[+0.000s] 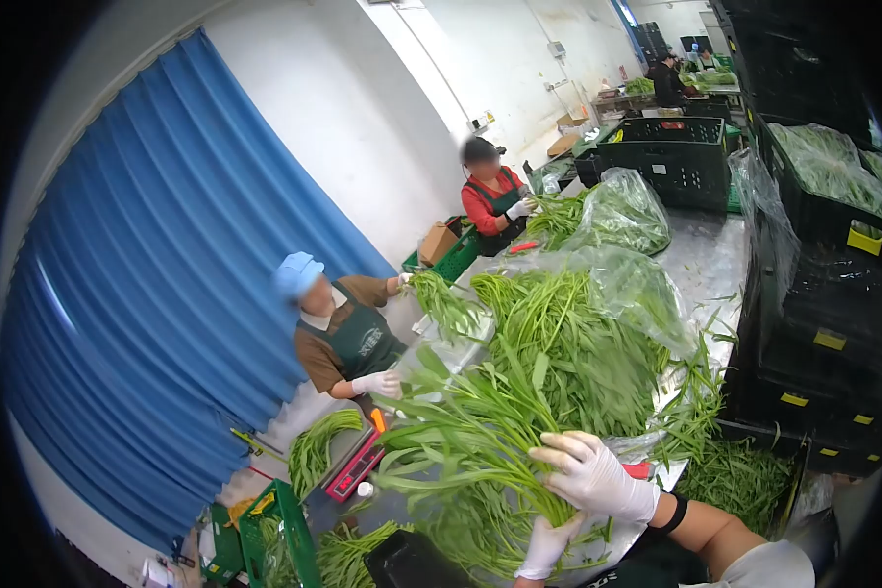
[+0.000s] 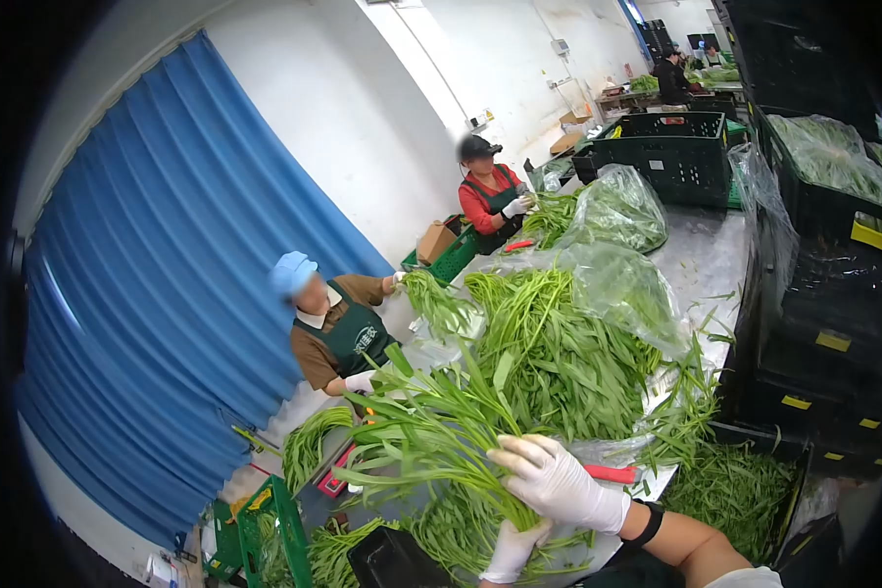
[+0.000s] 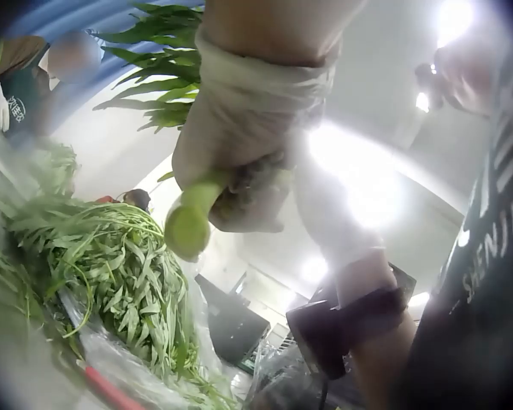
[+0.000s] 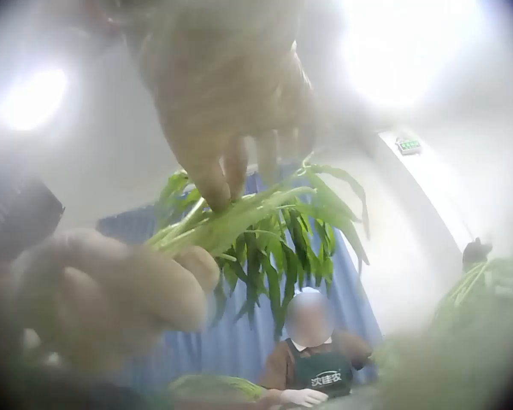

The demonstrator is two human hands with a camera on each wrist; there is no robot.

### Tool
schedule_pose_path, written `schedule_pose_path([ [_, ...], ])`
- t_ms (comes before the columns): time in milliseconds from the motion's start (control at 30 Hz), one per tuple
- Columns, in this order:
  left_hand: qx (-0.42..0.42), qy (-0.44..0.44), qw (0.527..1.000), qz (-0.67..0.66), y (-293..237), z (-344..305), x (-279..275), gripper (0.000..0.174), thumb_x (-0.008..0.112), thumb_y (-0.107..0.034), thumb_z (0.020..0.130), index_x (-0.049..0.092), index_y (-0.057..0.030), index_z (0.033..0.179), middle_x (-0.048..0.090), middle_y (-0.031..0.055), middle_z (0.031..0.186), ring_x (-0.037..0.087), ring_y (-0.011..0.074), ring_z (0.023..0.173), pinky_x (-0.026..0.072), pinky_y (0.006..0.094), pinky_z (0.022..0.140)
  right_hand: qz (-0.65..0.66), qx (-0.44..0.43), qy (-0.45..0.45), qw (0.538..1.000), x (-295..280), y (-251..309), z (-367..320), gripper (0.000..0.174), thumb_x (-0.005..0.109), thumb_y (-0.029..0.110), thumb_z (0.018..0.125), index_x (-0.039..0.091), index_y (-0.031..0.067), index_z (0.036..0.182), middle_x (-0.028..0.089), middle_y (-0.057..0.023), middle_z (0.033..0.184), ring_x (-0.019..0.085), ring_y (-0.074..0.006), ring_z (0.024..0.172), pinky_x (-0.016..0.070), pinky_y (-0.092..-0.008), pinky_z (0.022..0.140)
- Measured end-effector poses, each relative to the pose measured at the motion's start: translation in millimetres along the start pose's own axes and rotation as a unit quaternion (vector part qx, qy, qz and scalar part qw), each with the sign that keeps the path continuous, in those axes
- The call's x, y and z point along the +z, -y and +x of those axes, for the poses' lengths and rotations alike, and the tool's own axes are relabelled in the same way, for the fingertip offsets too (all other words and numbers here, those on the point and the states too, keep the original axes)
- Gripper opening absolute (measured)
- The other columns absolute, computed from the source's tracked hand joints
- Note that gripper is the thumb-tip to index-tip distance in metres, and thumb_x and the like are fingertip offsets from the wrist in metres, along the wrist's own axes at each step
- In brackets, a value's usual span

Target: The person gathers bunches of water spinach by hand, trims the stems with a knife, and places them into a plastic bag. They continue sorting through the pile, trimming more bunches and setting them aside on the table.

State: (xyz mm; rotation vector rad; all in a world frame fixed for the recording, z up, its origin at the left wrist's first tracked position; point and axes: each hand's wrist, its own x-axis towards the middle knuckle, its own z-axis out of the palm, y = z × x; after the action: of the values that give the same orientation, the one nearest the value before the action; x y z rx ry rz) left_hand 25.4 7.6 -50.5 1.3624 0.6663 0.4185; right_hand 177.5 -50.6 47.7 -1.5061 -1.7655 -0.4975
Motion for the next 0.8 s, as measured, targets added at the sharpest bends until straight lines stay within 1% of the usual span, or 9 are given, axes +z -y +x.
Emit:
schedule_pose_path([
  [100,0.023,0.014,0.999,-0.02,-2.2,-2.3,2.8,0.011,0.065,-0.011,0.082,0.064,-0.0036,0.091,0.053,-0.0061,0.071,0.044,0.0043,0.058,0.0337,0.0205,0.051,0.03,0.0,-0.052,0.998,9.6,0.9,-4.4,0.01,0.07,0.014,0.066,0.063,0.0096,0.072,0.054,-0.0055,0.113,0.039,-0.0272,0.121,0.0333,-0.0423,0.097],
  [200,0.031,-0.003,1.0,0.004,-25.4,-3.3,10.1,0.014,0.065,-0.011,0.083,0.063,-0.0031,0.094,0.056,-0.0049,0.075,0.046,0.0044,0.062,0.0362,0.02,0.054,0.303,0.241,-0.143,0.911,20.5,-4.0,-12.2,0.012,0.072,0.009,0.063,0.064,0.008,0.071,0.053,-0.0055,0.11,0.038,-0.0305,0.12,0.0281,-0.0431,0.101],
  [367,0.065,0.065,0.995,0.042,-59.1,2.1,21.6,0.023,0.065,-0.011,0.083,0.06,-0.0006,0.103,0.062,-0.0006,0.092,0.054,0.0078,0.078,0.0433,0.0224,0.069,0.211,0.265,-0.248,0.908,8.0,3.5,-13.4,0.011,0.072,0.008,0.063,0.063,0.0077,0.071,0.051,-0.0073,0.109,0.037,-0.0301,0.119,0.0274,-0.043,0.101],
  [433,0.072,0.082,0.993,0.044,-66.6,6.1,32.4,0.023,0.065,-0.011,0.083,0.06,-0.0007,0.103,0.061,-0.0017,0.089,0.052,0.0067,0.075,0.0424,0.0216,0.066,0.202,0.292,-0.35,0.867,4.4,3.2,-15.2,0.013,0.07,0.007,0.065,0.061,0.0072,0.073,0.049,-0.0073,0.106,0.037,-0.0298,0.118,0.0277,-0.0425,0.101],
  [567,0.053,0.142,0.987,0.06,-82.1,18.6,49.5,0.02,0.064,-0.013,0.085,0.06,-0.0008,0.1,0.056,-0.005,0.078,0.047,0.0038,0.065,0.037,0.019,0.057,0.227,0.299,-0.395,0.838,-3.5,-13.1,-24.3,0.014,0.068,0.005,0.069,0.059,0.0074,0.079,0.047,-0.0073,0.103,0.041,-0.0306,0.114,0.0308,-0.0423,0.097],
  [633,0.02,0.172,0.984,0.037,-75.9,25.3,48.8,0.019,0.064,-0.013,0.085,0.06,-0.001,0.098,0.054,-0.0054,0.076,0.045,0.0033,0.061,0.0345,0.0187,0.053,0.097,0.284,-0.371,0.879,-17.2,-23.2,-29.8,0.015,0.068,0.006,0.068,0.059,0.0079,0.08,0.049,-0.0061,0.102,0.043,-0.0303,0.111,0.0345,-0.0418,0.093],
  [700,-0.011,0.202,0.979,0.017,-68.6,37.6,44.9,0.018,0.064,-0.014,0.085,0.06,-0.0011,0.097,0.053,-0.0057,0.073,0.042,0.0028,0.057,0.0319,0.0183,0.05,-0.183,0.097,-0.25,0.946,-32.4,-31.6,-36.4,0.015,0.069,0.005,0.068,0.06,0.0086,0.08,0.052,-0.0045,0.099,0.047,-0.0279,0.105,0.0382,-0.0415,0.088],
  [767,-0.069,0.276,0.959,0.019,-60.2,47.2,38.0,0.018,0.063,-0.013,0.085,0.058,-0.0017,0.097,0.052,-0.0049,0.071,0.038,0.0033,0.052,0.0289,0.0191,0.046,-0.187,0.07,-0.206,0.958,-38.5,-40.5,-41.2,0.017,0.069,0.006,0.067,0.061,0.0104,0.081,0.054,-0.0031,0.094,0.051,-0.0255,0.096,0.0406,-0.0399,0.084],
  [800,-0.083,0.296,0.952,0.006,-56.3,49.5,37.3,0.018,0.063,-0.011,0.085,0.057,-0.0018,0.099,0.054,-0.0027,0.074,0.036,0.0032,0.05,0.0279,0.0191,0.044,-0.041,0.133,-0.217,0.966,-36.7,-45.4,-48.1,0.015,0.07,0.007,0.067,0.061,0.0105,0.08,0.055,-0.0026,0.093,0.052,-0.0239,0.093,0.0412,-0.0381,0.084],
])
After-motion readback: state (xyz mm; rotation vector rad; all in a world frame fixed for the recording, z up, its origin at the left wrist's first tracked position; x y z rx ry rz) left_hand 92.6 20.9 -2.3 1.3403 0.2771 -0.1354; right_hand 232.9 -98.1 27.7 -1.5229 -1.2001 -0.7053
